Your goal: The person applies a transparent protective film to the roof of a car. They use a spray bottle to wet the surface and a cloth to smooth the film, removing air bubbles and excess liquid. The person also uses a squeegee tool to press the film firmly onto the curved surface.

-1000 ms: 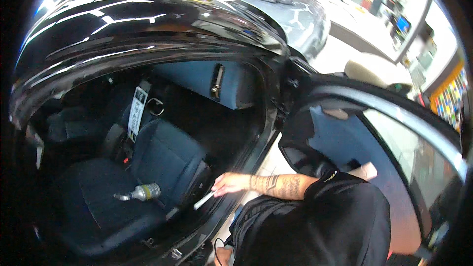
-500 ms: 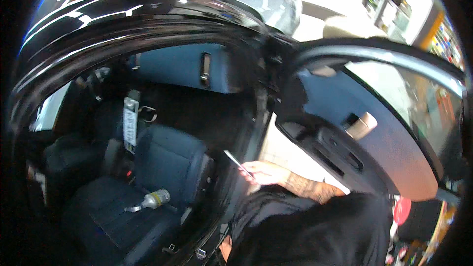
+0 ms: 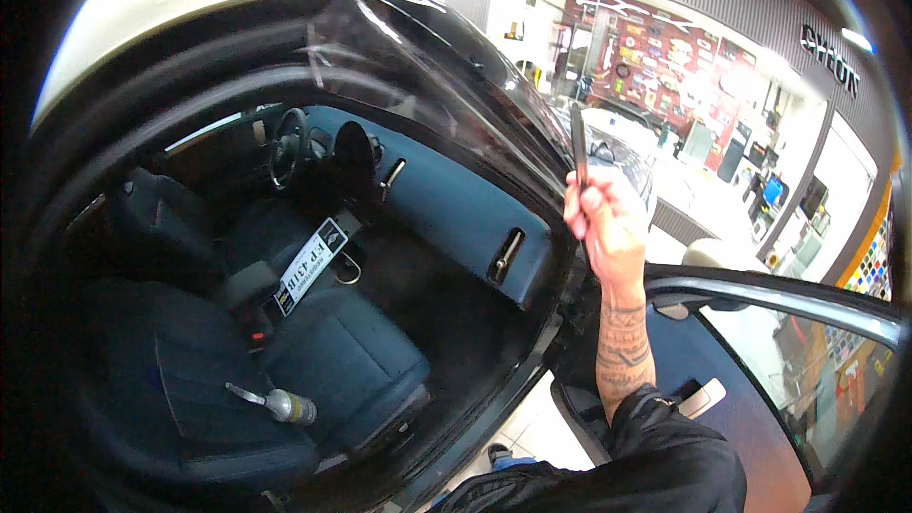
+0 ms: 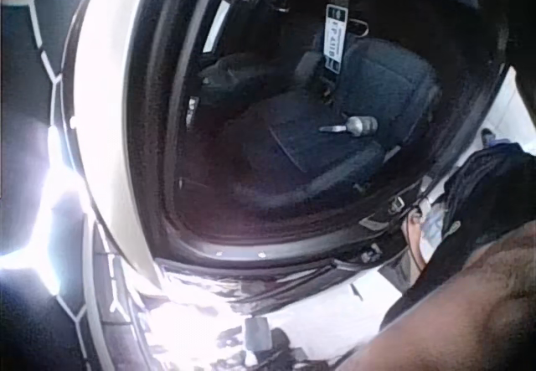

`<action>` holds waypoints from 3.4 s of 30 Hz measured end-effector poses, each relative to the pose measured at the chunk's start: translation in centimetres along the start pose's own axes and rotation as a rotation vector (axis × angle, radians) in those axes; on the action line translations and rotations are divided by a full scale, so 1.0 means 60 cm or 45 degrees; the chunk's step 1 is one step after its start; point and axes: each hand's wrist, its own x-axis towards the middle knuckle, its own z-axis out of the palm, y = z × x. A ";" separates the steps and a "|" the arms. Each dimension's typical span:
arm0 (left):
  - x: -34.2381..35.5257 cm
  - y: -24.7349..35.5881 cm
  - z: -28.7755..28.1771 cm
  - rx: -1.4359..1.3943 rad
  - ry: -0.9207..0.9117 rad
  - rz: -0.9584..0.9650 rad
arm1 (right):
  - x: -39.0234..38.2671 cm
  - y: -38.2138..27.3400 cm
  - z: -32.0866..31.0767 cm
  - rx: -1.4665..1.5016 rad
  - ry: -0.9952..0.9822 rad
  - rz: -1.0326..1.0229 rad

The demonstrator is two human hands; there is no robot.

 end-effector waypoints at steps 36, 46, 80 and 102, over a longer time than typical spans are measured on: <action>0.161 1.152 -0.199 1.072 1.519 2.213 | 0.167 -0.017 0.140 -0.524 0.141 -0.907; 0.184 1.149 -0.198 0.937 1.542 2.288 | 0.157 -0.014 0.169 -0.789 0.227 -1.023; 0.169 1.082 -0.213 0.526 1.252 2.408 | 0.147 -0.008 0.191 -0.897 0.355 -1.087; 0.215 0.656 0.066 0.090 0.141 1.318 | 0.123 0.035 0.127 -0.855 0.335 -1.035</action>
